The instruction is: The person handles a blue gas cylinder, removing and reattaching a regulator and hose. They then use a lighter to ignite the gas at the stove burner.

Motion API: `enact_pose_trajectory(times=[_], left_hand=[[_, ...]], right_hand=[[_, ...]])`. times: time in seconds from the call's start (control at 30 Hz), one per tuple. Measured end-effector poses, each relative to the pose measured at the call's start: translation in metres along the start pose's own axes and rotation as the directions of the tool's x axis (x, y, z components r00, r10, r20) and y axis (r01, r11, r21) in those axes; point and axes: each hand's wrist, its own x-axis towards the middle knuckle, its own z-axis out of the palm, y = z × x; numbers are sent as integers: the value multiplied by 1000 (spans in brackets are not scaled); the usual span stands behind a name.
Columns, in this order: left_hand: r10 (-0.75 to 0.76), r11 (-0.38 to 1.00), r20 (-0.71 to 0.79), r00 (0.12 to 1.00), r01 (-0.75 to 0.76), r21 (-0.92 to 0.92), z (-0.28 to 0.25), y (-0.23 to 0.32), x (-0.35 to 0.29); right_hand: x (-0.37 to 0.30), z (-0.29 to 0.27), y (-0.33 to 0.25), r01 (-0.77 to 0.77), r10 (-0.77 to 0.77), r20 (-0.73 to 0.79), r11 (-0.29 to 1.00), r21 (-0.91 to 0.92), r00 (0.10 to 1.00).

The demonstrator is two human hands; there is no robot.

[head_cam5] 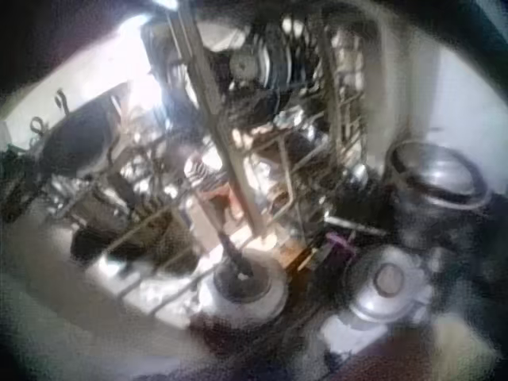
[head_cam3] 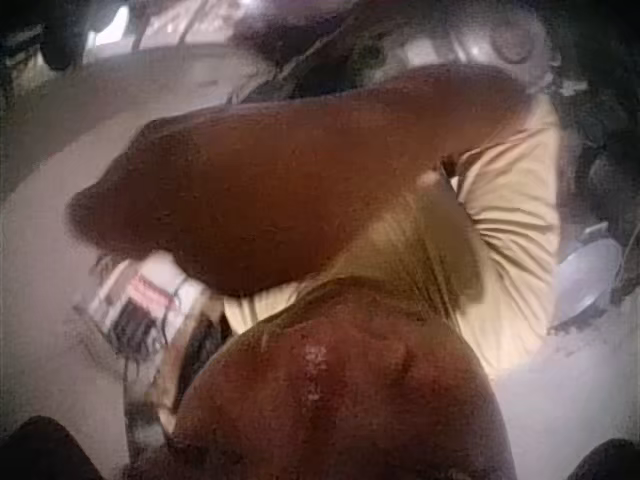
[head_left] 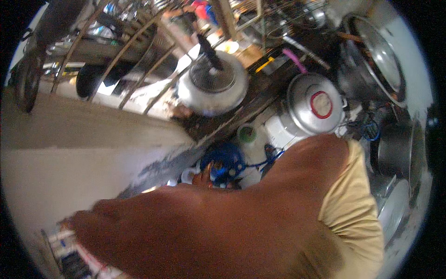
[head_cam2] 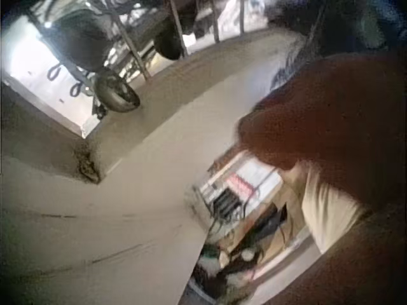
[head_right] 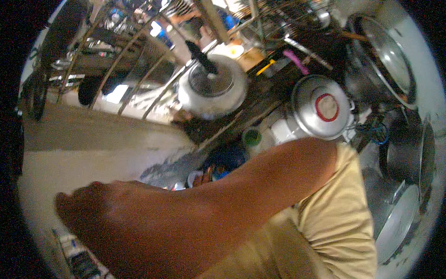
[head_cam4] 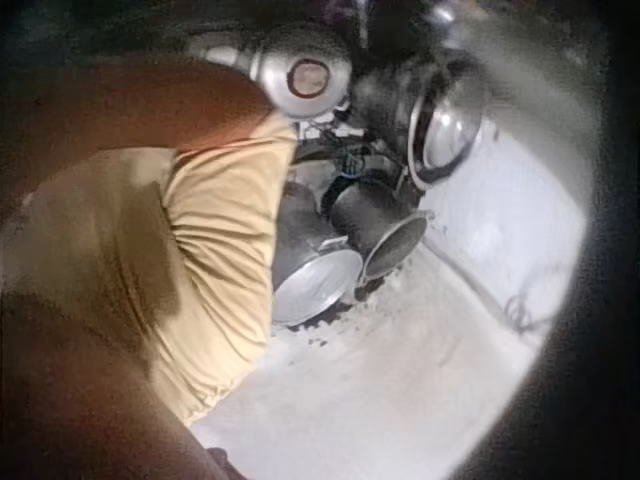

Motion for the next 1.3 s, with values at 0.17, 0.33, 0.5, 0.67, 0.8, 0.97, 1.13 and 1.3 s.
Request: enact_pose_trajectory(times=[0.17,0.33,0.5,0.67,0.8,0.97,1.13,1.3], left_hand=[[-219,960,-187,958,177,-218,5,45,-2],[-278,887,-42,960,239,-395,45,42,-4],[-274,470,51,960,180,-864,82,71,-73],[-345,702,-154,926,146,-697,108,64,-41],[-750,131,57,659,232,-964,154,-2,-80],[-858,-148,214,466,173,-974,190,-44,-89],[-801,-513,425,423,-118,-850,244,-102,-45],[-785,-162,122,607,-11,-987,349,-157,-18]], right_hand=[[-17,-32,-44,142,-148,199,989,42,969],[-53,-86,-53,121,-119,223,993,4,968],[-204,-173,181,-604,689,-271,722,337,673],[-301,-150,317,-415,740,497,-319,852,454],[-327,-137,344,-510,913,392,-287,811,109],[-346,-194,394,-915,944,331,-131,381,3],[-333,-194,480,-964,922,339,-238,116,-186],[-344,-123,564,-881,838,364,-464,86,-406]])
